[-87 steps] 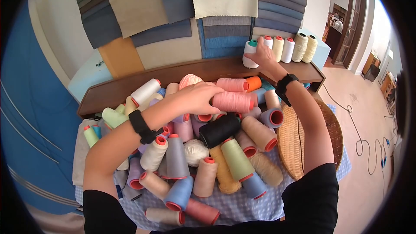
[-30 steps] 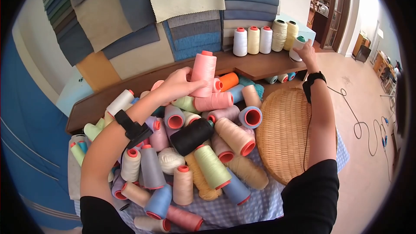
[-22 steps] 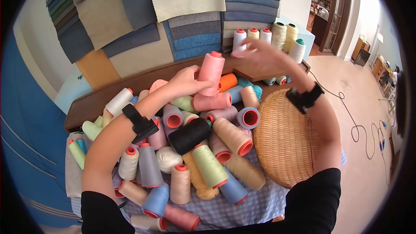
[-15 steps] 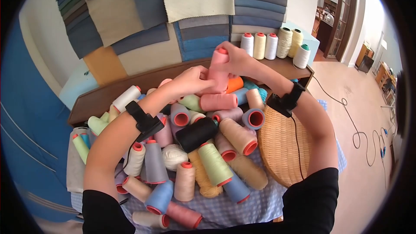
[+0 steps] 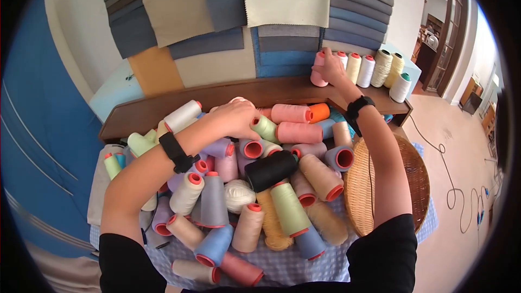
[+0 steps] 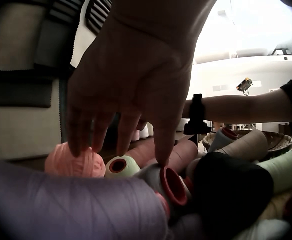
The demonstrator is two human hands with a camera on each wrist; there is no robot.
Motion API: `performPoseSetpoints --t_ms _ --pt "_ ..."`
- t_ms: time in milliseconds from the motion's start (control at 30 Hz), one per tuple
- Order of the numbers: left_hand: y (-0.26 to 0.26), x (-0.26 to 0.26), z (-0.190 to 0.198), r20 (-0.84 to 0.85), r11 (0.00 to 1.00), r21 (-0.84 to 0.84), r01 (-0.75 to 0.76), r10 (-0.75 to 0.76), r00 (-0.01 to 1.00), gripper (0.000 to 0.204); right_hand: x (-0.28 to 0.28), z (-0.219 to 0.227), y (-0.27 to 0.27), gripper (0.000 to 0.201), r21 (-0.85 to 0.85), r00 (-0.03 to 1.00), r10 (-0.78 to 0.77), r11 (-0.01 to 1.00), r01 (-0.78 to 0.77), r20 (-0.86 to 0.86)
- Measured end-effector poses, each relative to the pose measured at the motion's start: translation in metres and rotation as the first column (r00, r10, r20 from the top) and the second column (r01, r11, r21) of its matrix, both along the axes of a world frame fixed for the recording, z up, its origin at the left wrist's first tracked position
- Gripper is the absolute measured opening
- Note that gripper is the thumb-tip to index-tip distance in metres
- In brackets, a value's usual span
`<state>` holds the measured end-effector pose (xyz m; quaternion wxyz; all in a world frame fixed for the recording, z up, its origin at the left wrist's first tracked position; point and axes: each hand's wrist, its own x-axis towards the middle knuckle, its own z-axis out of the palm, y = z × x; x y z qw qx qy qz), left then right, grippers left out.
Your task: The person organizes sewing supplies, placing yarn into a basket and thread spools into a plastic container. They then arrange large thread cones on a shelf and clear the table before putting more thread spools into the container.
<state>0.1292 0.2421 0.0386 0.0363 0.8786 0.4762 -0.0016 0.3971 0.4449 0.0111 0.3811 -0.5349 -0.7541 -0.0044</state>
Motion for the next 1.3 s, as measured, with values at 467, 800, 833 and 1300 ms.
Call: performPoseSetpoints --t_ms 467,800,833,1300 --pt "-0.007 0.009 -0.021 -0.038 0.973 -0.182 -0.139 0.134 0.990 0.033 -0.053 0.004 -0.128 0.048 -0.346 0.706 0.465 0.882 -0.319 0.534" --pt "-0.016 0.006 -0.011 0.024 0.929 -0.327 -0.171 0.189 0.982 0.030 -0.040 0.021 -0.107 0.041 -0.340 0.836 0.428 0.886 -0.315 0.342" --pt "-0.003 0.001 -0.028 0.068 0.965 -0.248 -0.087 0.106 0.992 0.032 -0.036 0.021 -0.094 0.039 -0.223 0.856 0.409 0.909 -0.352 0.317" --pt "0.000 -0.009 -0.030 0.066 0.974 -0.225 -0.040 0.056 0.996 0.048 -0.050 0.024 -0.018 0.030 0.138 0.929 0.116 0.975 -0.174 0.352"
